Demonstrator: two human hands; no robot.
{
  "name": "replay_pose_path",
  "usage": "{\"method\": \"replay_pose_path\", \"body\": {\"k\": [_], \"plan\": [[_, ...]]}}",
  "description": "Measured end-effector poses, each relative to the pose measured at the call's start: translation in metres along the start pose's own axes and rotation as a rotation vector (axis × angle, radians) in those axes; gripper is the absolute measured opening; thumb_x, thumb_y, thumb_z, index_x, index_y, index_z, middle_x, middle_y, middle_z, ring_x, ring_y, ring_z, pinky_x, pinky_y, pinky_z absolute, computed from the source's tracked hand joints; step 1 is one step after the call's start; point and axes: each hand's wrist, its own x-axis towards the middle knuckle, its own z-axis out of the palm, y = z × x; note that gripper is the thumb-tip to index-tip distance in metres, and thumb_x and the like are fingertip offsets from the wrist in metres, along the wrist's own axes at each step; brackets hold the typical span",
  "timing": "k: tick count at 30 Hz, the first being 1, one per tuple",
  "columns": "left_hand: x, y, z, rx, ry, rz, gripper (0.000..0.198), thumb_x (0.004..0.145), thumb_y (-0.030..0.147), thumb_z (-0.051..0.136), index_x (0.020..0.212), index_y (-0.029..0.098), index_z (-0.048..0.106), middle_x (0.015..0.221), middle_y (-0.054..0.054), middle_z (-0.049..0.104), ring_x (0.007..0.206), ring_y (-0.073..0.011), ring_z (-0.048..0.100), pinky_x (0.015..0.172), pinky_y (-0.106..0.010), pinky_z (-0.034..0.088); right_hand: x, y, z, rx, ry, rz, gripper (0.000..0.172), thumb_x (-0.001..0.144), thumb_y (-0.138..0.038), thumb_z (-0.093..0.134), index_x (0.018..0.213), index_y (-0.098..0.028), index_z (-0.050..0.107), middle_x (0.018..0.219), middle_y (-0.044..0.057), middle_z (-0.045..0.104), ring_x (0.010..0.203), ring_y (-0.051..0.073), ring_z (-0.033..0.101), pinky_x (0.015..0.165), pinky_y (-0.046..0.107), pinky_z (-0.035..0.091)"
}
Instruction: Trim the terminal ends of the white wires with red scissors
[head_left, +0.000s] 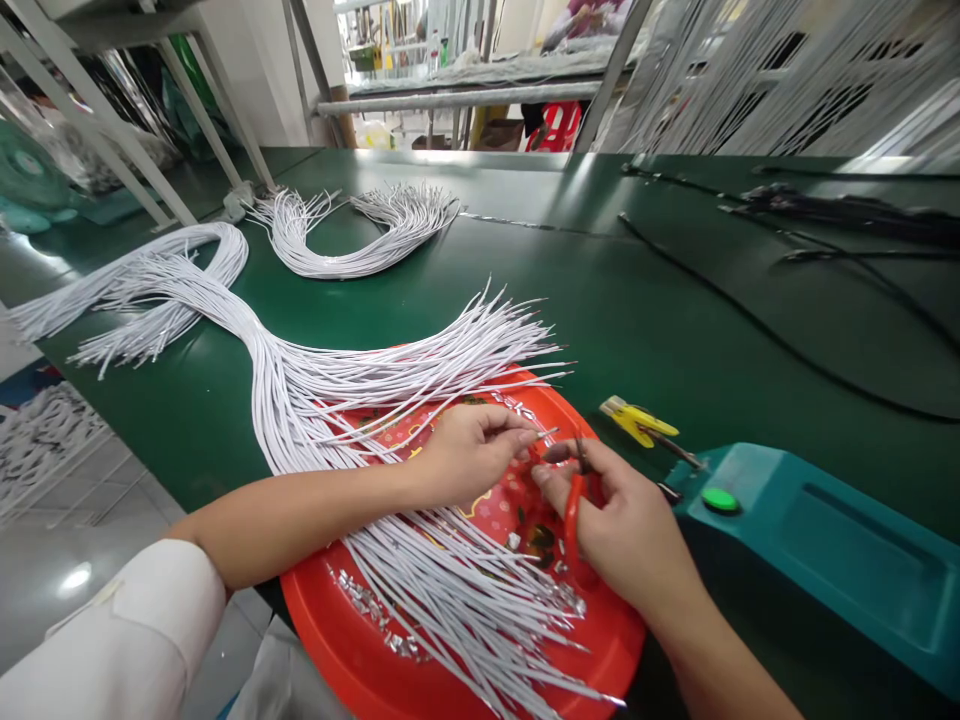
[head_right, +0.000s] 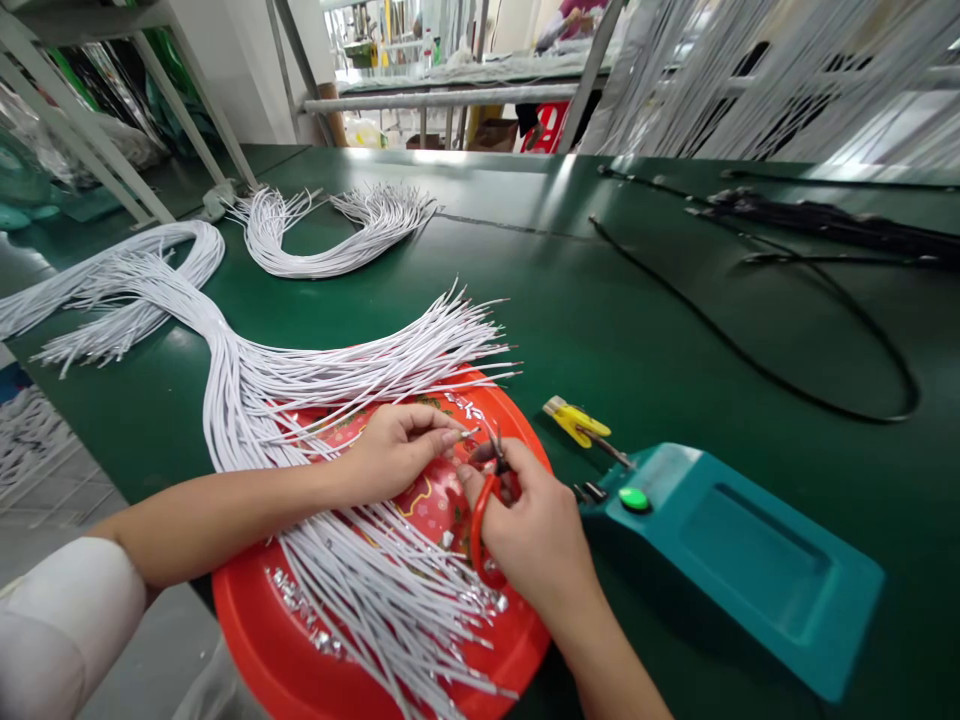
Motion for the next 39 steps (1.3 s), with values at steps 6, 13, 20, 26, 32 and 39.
{"method": "replay_pose_path", "body": {"k": [6,13,20,26,32,39], "plan": [[0.003,-0.014,0.000,0.137,-0.076,0.045,0.020,0.082,0.023,0.051,0.072,0.011,0.064,0.064,-0.001,0.060,0.059,-0.0090,0.050,0.058,-0.021,0.039,0.000,0.005,-0.002,0.077,0.281,-0.182,0.021,0.077,-0.037,0.059,0.094,-0.024,0.057,0.096,0.006,0.066,0.085,0.021,0.063,0.075,0.035,0.050],[0.007,-0.027,0.001,0.254,-0.146,0.093,0.023,0.082,0.024,0.046,0.071,0.013,0.063,0.061,0.000,0.058,0.056,-0.0088,0.048,0.054,-0.020,0.035,0.005,0.015,-0.012,-0.412,0.158,-0.510,0.023,0.075,-0.023,0.047,0.092,-0.025,0.061,0.088,0.007,0.069,0.082,0.025,0.064,0.069,0.036,0.048],[0.006,-0.024,0.001,0.463,-0.178,0.098,0.022,0.079,0.017,0.046,0.074,0.013,0.067,0.073,-0.003,0.067,0.066,-0.0120,0.055,0.060,-0.021,0.040,0.005,0.018,-0.010,-0.796,0.093,-0.875,0.029,0.072,-0.011,0.045,0.092,-0.021,0.064,0.078,0.009,0.067,0.076,0.023,0.062,0.058,0.028,0.039],[0.001,-0.019,-0.002,0.689,-0.313,0.186,0.020,0.071,0.008,0.052,0.080,0.012,0.068,0.079,-0.007,0.069,0.071,-0.0167,0.059,0.061,-0.024,0.040,0.004,0.026,-0.006,-0.849,0.053,-0.735,0.023,0.071,-0.019,0.048,0.088,-0.020,0.063,0.062,0.005,0.062,0.055,0.018,0.056,0.049,0.026,0.032],[0.004,-0.022,-0.002,0.696,-0.354,0.274,0.024,0.086,0.019,0.048,0.098,0.014,0.068,0.096,-0.009,0.070,0.088,-0.0198,0.063,0.076,-0.028,0.045,0.005,0.017,-0.008,-0.584,0.028,-0.313,0.016,0.074,-0.031,0.047,0.086,-0.023,0.054,0.063,0.003,0.065,0.057,0.022,0.062,0.050,0.027,0.038],[-0.002,-0.024,-0.002,1.039,-0.427,0.553,0.022,0.088,0.020,0.045,0.089,0.011,0.064,0.085,-0.009,0.064,0.075,-0.0170,0.060,0.067,-0.026,0.045,0.004,0.003,-0.012,-0.402,-0.129,-0.193,0.008,0.073,-0.032,0.048,0.077,-0.025,0.049,0.060,0.000,0.061,0.049,0.018,0.055,0.048,0.027,0.038]]}}
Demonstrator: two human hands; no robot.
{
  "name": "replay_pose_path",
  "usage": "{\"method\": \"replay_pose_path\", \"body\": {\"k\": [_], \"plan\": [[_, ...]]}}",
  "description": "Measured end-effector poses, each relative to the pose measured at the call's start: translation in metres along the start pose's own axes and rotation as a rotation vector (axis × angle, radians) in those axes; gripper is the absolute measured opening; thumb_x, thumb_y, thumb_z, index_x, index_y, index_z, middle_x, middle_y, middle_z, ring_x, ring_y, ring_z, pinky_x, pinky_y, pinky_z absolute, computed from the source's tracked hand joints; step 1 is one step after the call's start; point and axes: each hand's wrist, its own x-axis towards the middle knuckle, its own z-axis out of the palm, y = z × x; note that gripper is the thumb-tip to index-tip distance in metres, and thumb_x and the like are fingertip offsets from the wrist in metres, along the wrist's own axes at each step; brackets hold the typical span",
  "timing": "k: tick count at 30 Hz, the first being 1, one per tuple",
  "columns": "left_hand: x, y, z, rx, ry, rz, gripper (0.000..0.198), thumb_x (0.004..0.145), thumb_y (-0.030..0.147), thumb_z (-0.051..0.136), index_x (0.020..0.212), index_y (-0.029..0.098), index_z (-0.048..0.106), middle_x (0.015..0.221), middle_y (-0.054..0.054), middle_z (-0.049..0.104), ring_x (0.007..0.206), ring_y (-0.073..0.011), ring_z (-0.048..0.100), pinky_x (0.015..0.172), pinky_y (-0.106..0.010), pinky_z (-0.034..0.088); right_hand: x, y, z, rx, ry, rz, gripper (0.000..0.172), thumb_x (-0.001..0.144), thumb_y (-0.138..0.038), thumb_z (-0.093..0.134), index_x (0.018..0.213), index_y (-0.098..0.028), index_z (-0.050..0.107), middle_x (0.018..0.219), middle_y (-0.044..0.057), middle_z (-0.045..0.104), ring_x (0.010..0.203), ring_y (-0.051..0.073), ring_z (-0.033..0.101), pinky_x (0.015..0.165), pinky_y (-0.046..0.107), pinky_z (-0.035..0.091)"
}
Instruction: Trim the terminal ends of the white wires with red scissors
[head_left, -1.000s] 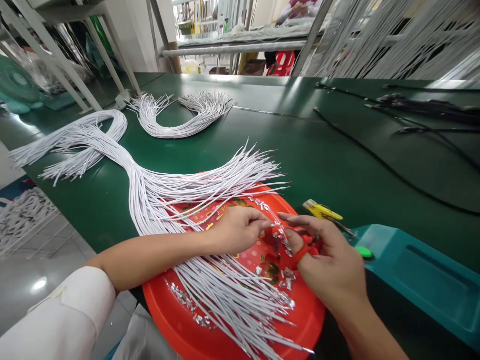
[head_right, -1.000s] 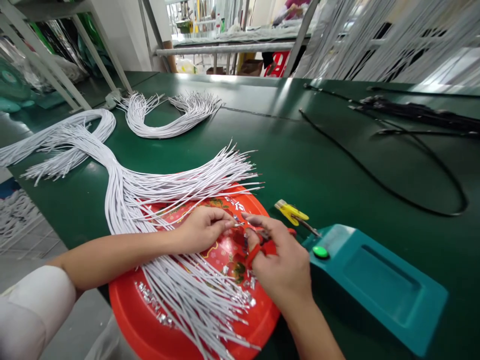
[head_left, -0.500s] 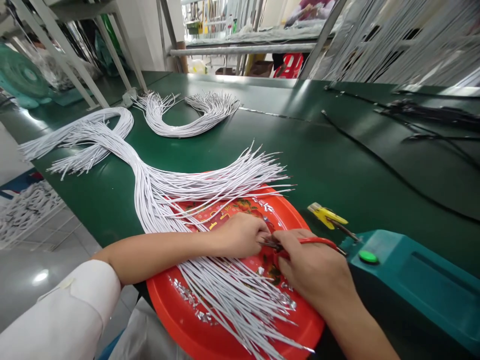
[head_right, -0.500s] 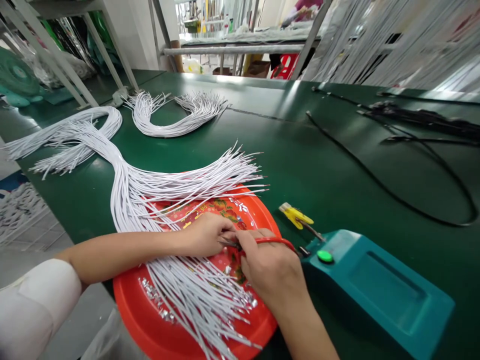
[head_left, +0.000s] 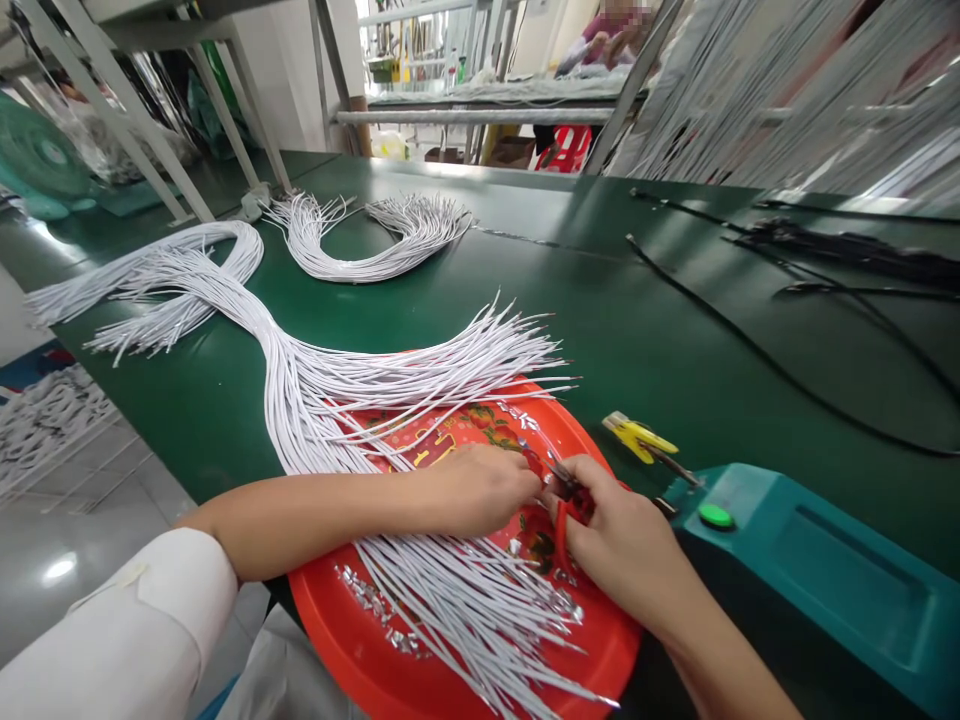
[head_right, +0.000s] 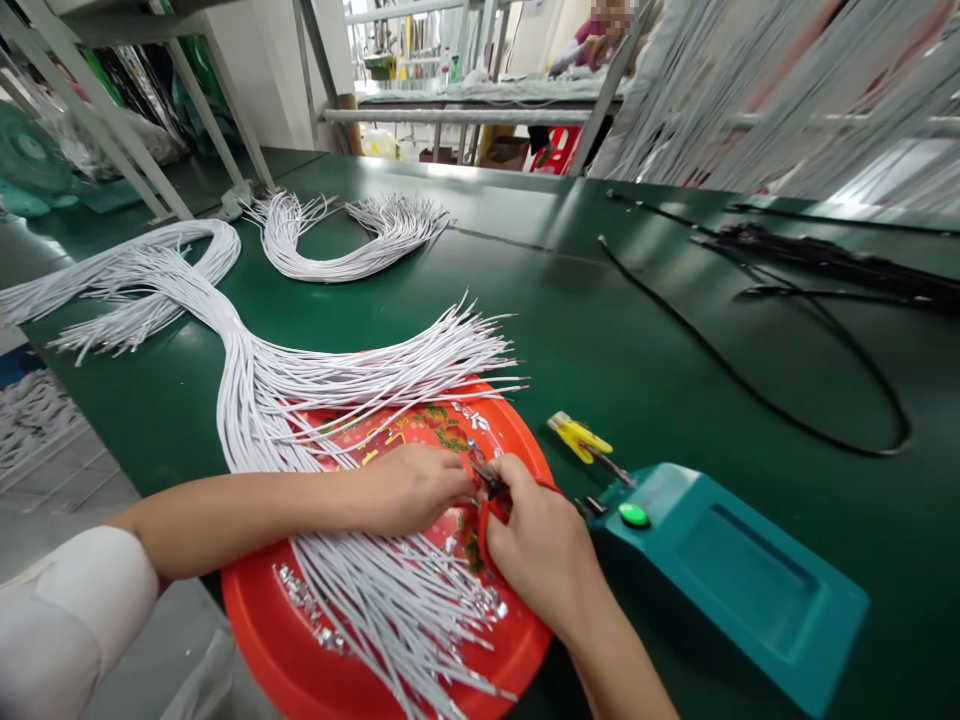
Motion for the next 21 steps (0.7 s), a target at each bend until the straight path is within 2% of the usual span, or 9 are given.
{"method": "replay_pose_path", "body": {"k": [3,6,11,15,21], "plan": [[-0.002,0.003,-0.003,0.163,0.018,0.112,0.017,0.086,0.015,0.045,0.088,0.008,0.061,0.082,-0.010,0.062,0.074,-0.0182,0.059,0.065,-0.028,0.046,0.001,0.001,-0.004,0.199,-0.026,0.036,0.011,0.072,-0.034,0.053,0.072,-0.024,0.049,0.063,-0.001,0.059,0.056,0.017,0.055,0.053,0.027,0.043],[-0.003,0.006,-0.006,0.243,0.093,0.232,0.019,0.088,0.016,0.042,0.089,0.008,0.060,0.082,-0.010,0.062,0.075,-0.0185,0.058,0.068,-0.029,0.048,0.002,0.002,-0.009,0.442,-0.056,0.094,0.020,0.067,-0.037,0.063,0.068,-0.023,0.048,0.063,-0.002,0.054,0.059,0.015,0.051,0.054,0.027,0.045],[-0.004,0.006,-0.006,0.198,0.247,0.339,0.028,0.092,0.015,0.032,0.092,0.010,0.060,0.087,-0.011,0.064,0.077,-0.0157,0.059,0.076,-0.029,0.049,0.000,-0.003,-0.019,0.748,-0.133,0.267,0.039,0.053,-0.043,0.077,0.067,-0.021,0.048,0.058,-0.003,0.049,0.053,0.012,0.046,0.046,0.024,0.041],[-0.004,0.005,0.000,-0.092,0.354,0.235,0.028,0.090,0.015,0.034,0.096,0.012,0.061,0.090,-0.010,0.067,0.083,-0.0146,0.061,0.077,-0.025,0.049,-0.002,-0.006,-0.021,0.995,-0.193,0.391,0.049,0.046,-0.042,0.082,0.071,-0.022,0.044,0.056,-0.005,0.050,0.048,0.011,0.047,0.045,0.024,0.040],[-0.002,0.007,0.003,-0.477,0.504,-0.012,0.025,0.088,0.023,0.042,0.088,0.014,0.065,0.081,-0.007,0.069,0.076,-0.0135,0.063,0.072,-0.023,0.049,0.001,-0.006,-0.011,1.225,-0.155,0.451,0.050,0.047,-0.033,0.083,0.077,-0.023,0.044,0.048,-0.008,0.046,0.042,0.009,0.043,0.043,0.022,0.038]]}}
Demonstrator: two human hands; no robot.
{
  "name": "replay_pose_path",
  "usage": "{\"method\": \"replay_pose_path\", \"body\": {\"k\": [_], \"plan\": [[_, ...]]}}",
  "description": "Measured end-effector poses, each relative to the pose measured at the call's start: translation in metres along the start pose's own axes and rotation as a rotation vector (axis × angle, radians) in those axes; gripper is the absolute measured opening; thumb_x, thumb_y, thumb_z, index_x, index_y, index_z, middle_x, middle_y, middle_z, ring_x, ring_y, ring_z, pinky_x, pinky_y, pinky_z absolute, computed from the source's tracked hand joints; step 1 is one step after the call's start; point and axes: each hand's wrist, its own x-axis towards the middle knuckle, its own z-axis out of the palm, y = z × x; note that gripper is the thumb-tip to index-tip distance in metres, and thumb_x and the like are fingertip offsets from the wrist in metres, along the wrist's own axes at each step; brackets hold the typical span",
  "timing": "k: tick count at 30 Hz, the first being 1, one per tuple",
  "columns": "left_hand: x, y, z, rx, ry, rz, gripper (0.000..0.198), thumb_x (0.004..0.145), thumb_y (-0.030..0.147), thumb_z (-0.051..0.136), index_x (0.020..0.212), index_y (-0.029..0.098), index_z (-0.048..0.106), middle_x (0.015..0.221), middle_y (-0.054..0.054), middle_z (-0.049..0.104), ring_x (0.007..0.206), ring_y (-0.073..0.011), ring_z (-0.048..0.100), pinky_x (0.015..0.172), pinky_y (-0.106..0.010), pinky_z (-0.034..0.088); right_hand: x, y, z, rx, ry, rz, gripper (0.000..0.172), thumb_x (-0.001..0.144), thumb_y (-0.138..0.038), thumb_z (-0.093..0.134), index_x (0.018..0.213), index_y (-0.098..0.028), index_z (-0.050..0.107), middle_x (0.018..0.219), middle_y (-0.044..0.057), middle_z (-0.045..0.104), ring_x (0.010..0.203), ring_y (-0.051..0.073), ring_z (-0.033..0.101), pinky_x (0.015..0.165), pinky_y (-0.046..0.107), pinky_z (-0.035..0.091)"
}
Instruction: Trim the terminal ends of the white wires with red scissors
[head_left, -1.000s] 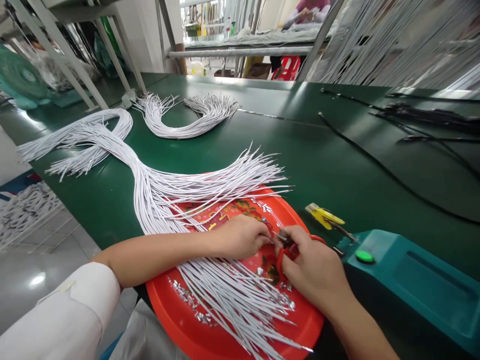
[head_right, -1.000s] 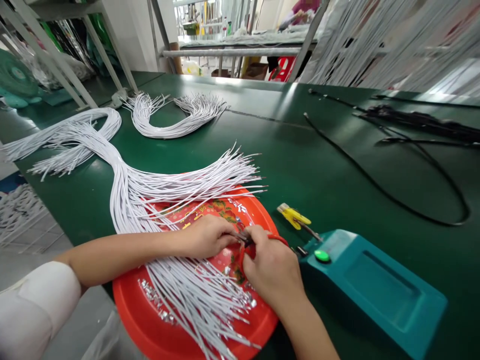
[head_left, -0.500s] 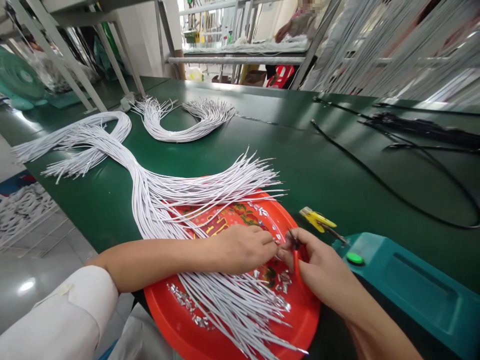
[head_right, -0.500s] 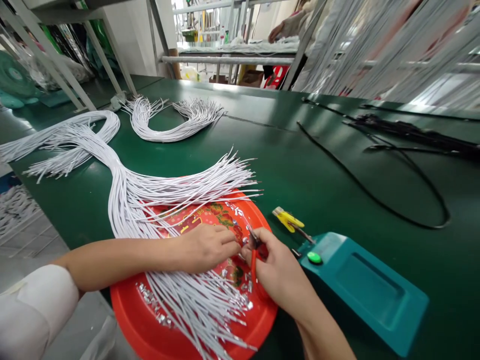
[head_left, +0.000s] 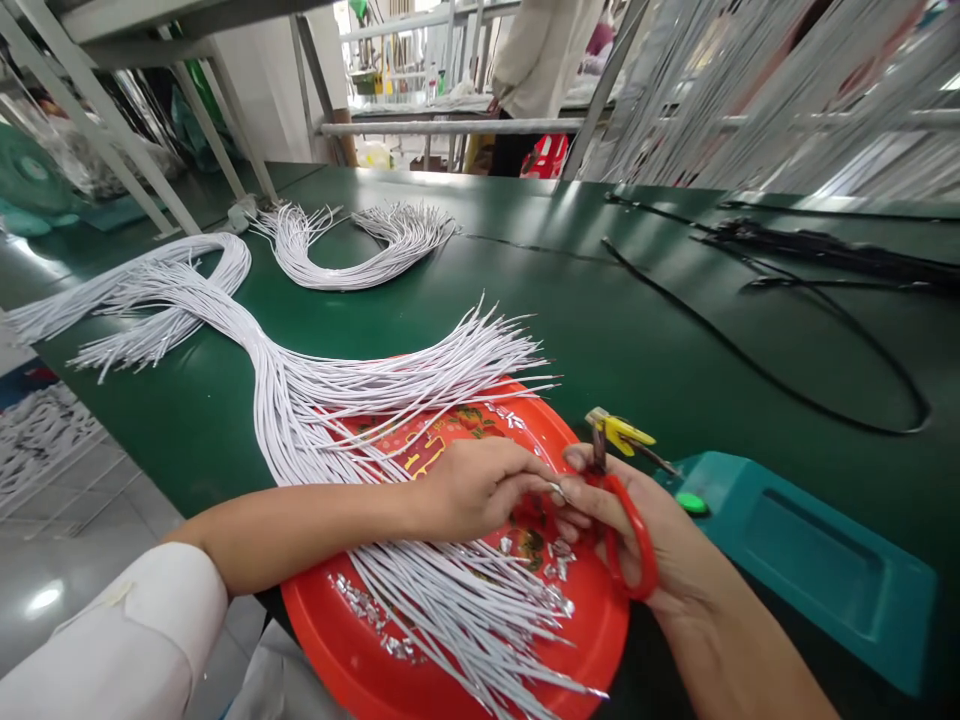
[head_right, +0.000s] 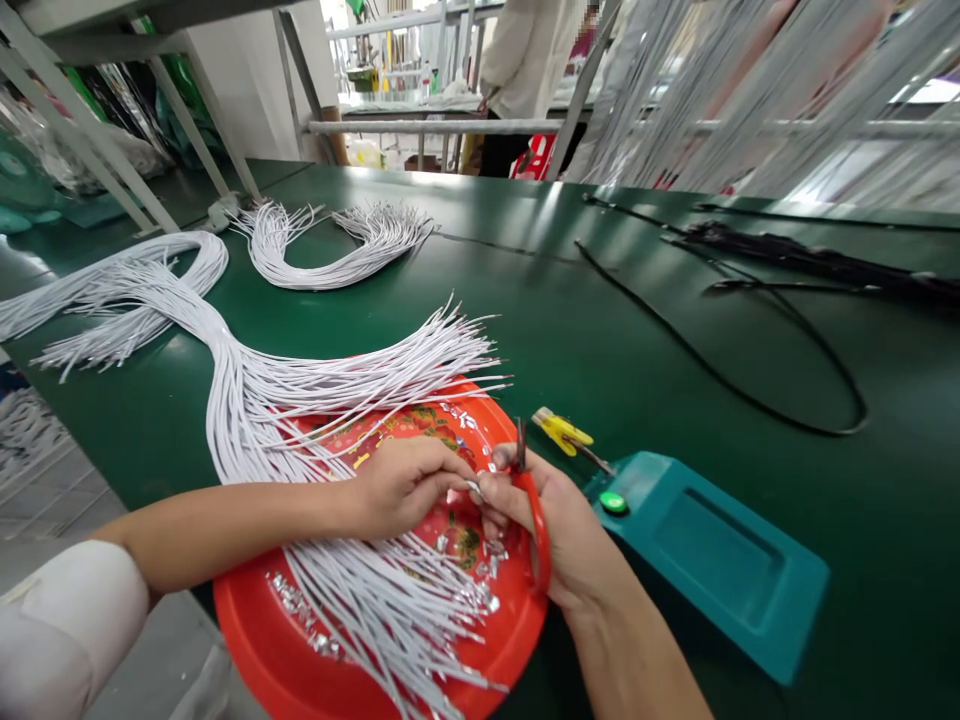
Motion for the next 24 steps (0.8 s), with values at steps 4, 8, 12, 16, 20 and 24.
{"method": "replay_pose_path", "body": {"k": [4,8,12,16,20,24], "plan": [[0.001,0.002,0.002,-0.158,0.078,-0.128,0.019,0.084,0.019,0.048,0.082,0.013,0.066,0.079,-0.006,0.069,0.070,-0.0119,0.061,0.068,-0.022,0.048,0.002,0.004,0.006,0.109,0.007,-0.004,0.046,0.051,-0.031,0.082,0.079,-0.022,0.047,0.053,-0.007,0.050,0.044,0.007,0.042,0.044,0.021,0.040],[0.005,0.001,0.003,-0.419,0.101,-0.381,0.015,0.083,0.022,0.052,0.083,0.012,0.064,0.071,-0.002,0.064,0.058,-0.0079,0.055,0.057,-0.020,0.045,0.006,0.010,0.011,0.155,0.167,-0.147,0.044,0.052,-0.029,0.081,0.081,-0.023,0.049,0.056,-0.006,0.054,0.048,0.009,0.048,0.047,0.022,0.045],[0.011,0.001,0.001,-0.654,0.094,-0.637,0.013,0.083,0.021,0.053,0.079,0.011,0.059,0.058,0.003,0.055,0.045,-0.0046,0.047,0.046,-0.017,0.038,0.008,0.017,0.013,0.082,0.368,-0.359,0.041,0.057,-0.030,0.079,0.084,-0.024,0.049,0.075,-0.001,0.064,0.055,0.010,0.056,0.056,0.025,0.050],[0.014,0.001,-0.001,-0.702,0.055,-0.716,0.020,0.085,0.023,0.051,0.069,0.012,0.054,0.048,0.005,0.049,0.041,-0.0040,0.045,0.041,-0.015,0.033,0.006,0.021,0.019,-0.117,0.450,-0.503,0.038,0.058,-0.031,0.079,0.084,-0.022,0.052,0.085,0.004,0.067,0.070,0.015,0.063,0.063,0.029,0.052],[0.013,0.001,0.000,-0.718,0.036,-0.720,0.016,0.084,0.023,0.051,0.074,0.011,0.055,0.054,0.004,0.052,0.041,-0.0032,0.045,0.040,-0.014,0.034,0.006,0.023,0.025,-0.261,0.566,-0.593,0.033,0.060,-0.035,0.076,0.080,-0.020,0.054,0.075,0.002,0.065,0.067,0.016,0.063,0.061,0.029,0.053],[0.010,-0.001,0.005,-0.710,0.024,-0.670,0.017,0.082,0.026,0.054,0.084,0.010,0.058,0.061,0.002,0.056,0.045,-0.0042,0.048,0.044,-0.017,0.039,0.008,0.025,0.025,-0.191,0.605,-0.546,0.036,0.058,-0.036,0.077,0.078,-0.020,0.052,0.066,-0.002,0.060,0.060,0.013,0.060,0.056,0.025,0.051]]}}
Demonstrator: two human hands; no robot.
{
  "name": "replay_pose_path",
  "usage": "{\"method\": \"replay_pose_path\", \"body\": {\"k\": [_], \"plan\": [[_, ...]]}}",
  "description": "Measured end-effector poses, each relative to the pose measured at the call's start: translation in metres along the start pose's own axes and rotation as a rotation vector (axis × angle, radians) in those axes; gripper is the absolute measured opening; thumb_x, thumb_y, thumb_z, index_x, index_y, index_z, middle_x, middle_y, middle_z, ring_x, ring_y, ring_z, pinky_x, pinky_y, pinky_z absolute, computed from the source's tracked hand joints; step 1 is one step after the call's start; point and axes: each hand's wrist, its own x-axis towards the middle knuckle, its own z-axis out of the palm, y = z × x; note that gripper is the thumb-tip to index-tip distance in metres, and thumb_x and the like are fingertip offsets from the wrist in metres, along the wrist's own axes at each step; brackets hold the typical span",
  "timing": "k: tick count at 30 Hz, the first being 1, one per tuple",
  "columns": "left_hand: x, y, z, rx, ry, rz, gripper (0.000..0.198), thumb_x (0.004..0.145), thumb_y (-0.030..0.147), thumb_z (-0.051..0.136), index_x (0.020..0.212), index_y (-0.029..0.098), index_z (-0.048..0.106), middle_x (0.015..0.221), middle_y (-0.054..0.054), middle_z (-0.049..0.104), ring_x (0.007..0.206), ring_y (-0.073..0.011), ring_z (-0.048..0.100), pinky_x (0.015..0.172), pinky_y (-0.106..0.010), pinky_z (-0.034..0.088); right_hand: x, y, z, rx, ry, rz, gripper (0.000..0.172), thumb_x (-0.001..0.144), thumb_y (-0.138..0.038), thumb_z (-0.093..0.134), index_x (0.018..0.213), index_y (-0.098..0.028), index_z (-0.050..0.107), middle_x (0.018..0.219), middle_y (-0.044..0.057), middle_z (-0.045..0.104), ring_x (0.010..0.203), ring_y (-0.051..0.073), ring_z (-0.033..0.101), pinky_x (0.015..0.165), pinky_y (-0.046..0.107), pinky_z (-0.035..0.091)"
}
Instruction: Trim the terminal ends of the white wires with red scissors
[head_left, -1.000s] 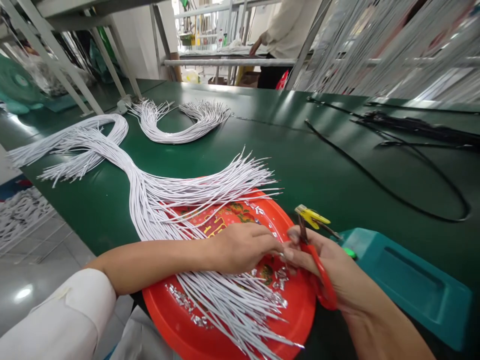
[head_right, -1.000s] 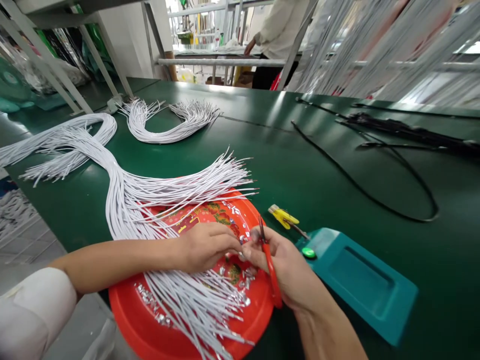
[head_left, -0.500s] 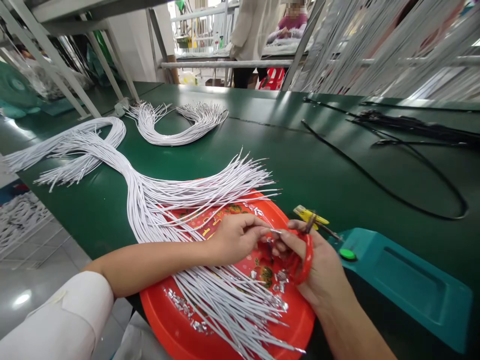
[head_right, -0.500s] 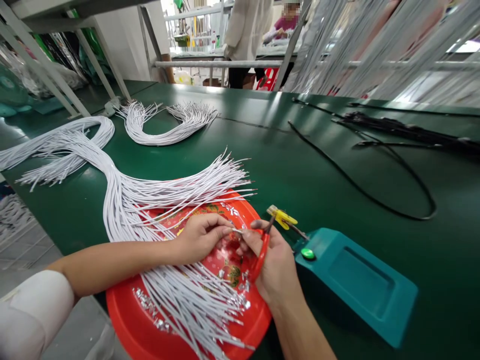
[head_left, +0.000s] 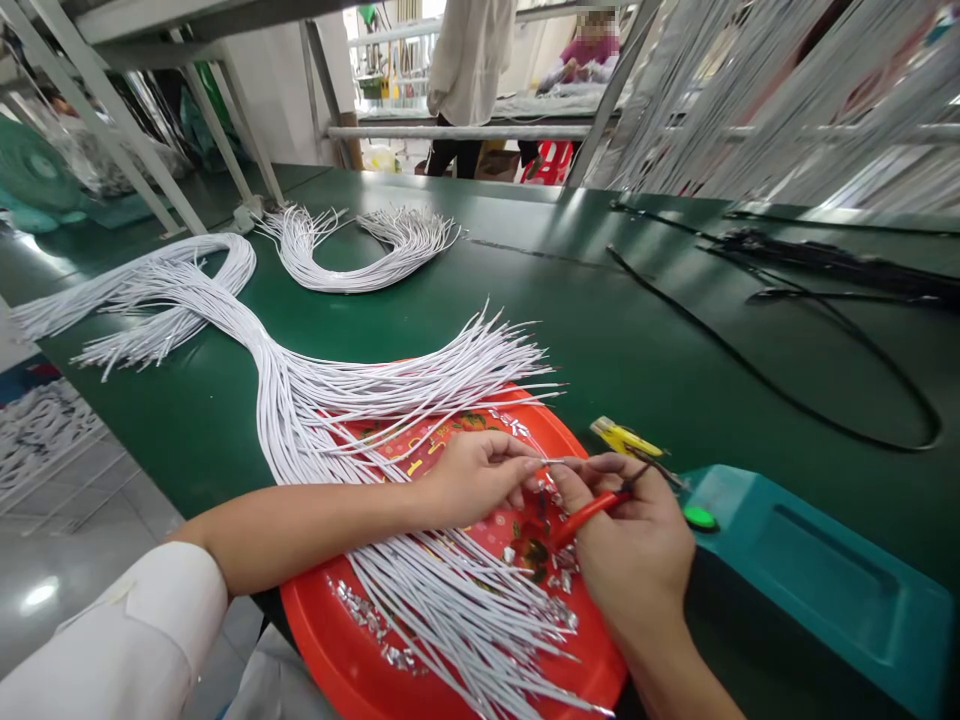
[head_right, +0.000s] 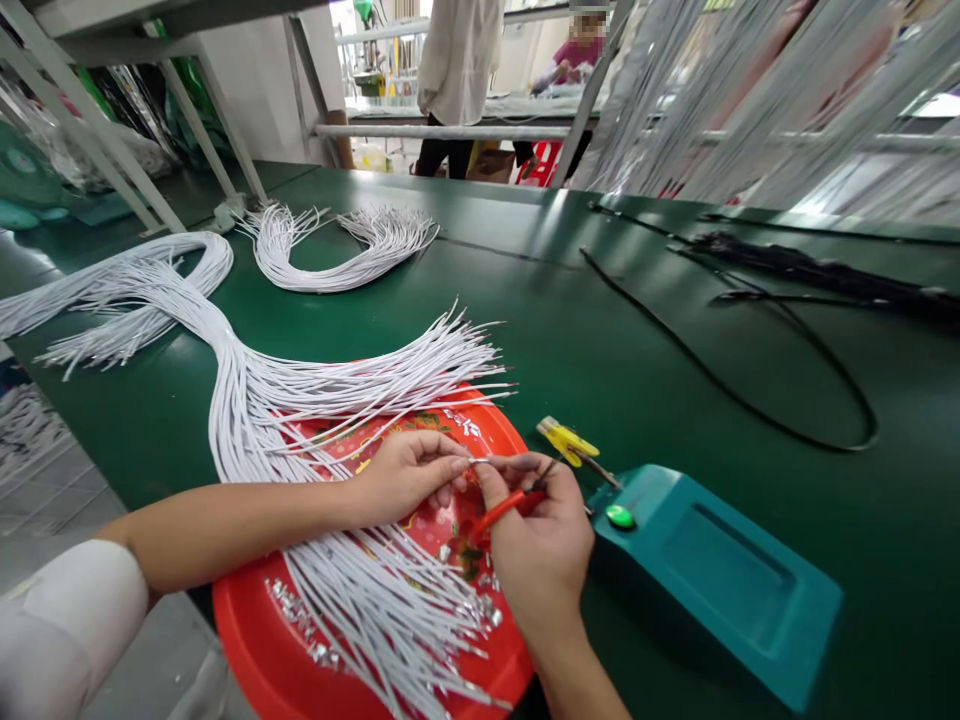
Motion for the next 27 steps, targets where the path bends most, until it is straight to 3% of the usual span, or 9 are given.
{"method": "replay_pose_path", "body": {"k": [2,6,11,20,27], "plan": [[0.000,-0.002,0.000,0.073,0.032,0.085,0.018,0.081,0.028,0.055,0.085,0.010,0.059,0.065,0.000,0.059,0.050,-0.0057,0.051,0.049,-0.018,0.042,0.001,0.001,0.000,0.088,-0.021,0.109,0.041,0.054,-0.036,0.079,0.078,-0.021,0.049,0.062,-0.004,0.058,0.054,0.011,0.058,0.052,0.024,0.050],[-0.001,-0.004,-0.001,0.442,0.133,0.403,0.016,0.080,0.025,0.055,0.079,0.012,0.064,0.070,-0.003,0.064,0.062,-0.0090,0.055,0.059,-0.021,0.044,-0.002,-0.001,0.001,0.208,-0.068,0.236,0.050,0.048,-0.036,0.082,0.078,-0.023,0.044,0.058,-0.005,0.058,0.048,0.010,0.054,0.047,0.023,0.047],[-0.002,-0.002,-0.004,0.768,0.119,0.597,0.017,0.083,0.021,0.050,0.079,0.014,0.065,0.075,-0.004,0.067,0.069,-0.0110,0.059,0.067,-0.022,0.046,-0.008,-0.007,0.002,-0.071,0.071,0.063,0.047,0.050,-0.042,0.079,0.074,-0.022,0.044,0.069,0.001,0.063,0.064,0.017,0.063,0.058,0.029,0.051],[-0.002,-0.003,-0.005,0.900,0.115,0.655,0.020,0.084,0.020,0.046,0.082,0.013,0.065,0.079,-0.006,0.069,0.073,-0.0137,0.062,0.069,-0.024,0.047,-0.011,0.013,-0.006,-0.567,0.134,-0.422,0.028,0.071,-0.046,0.065,0.074,-0.020,0.054,0.074,0.005,0.066,0.066,0.019,0.063,0.059,0.029,0.045],[-0.003,0.000,-0.001,0.548,0.176,0.393,0.016,0.078,0.024,0.055,0.077,0.013,0.066,0.069,-0.002,0.066,0.059,-0.0084,0.055,0.055,-0.018,0.042,-0.009,0.007,0.000,-0.341,0.158,-0.334,0.027,0.069,-0.040,0.069,0.078,-0.019,0.056,0.074,0.004,0.067,0.065,0.017,0.063,0.059,0.027,0.048]]}}
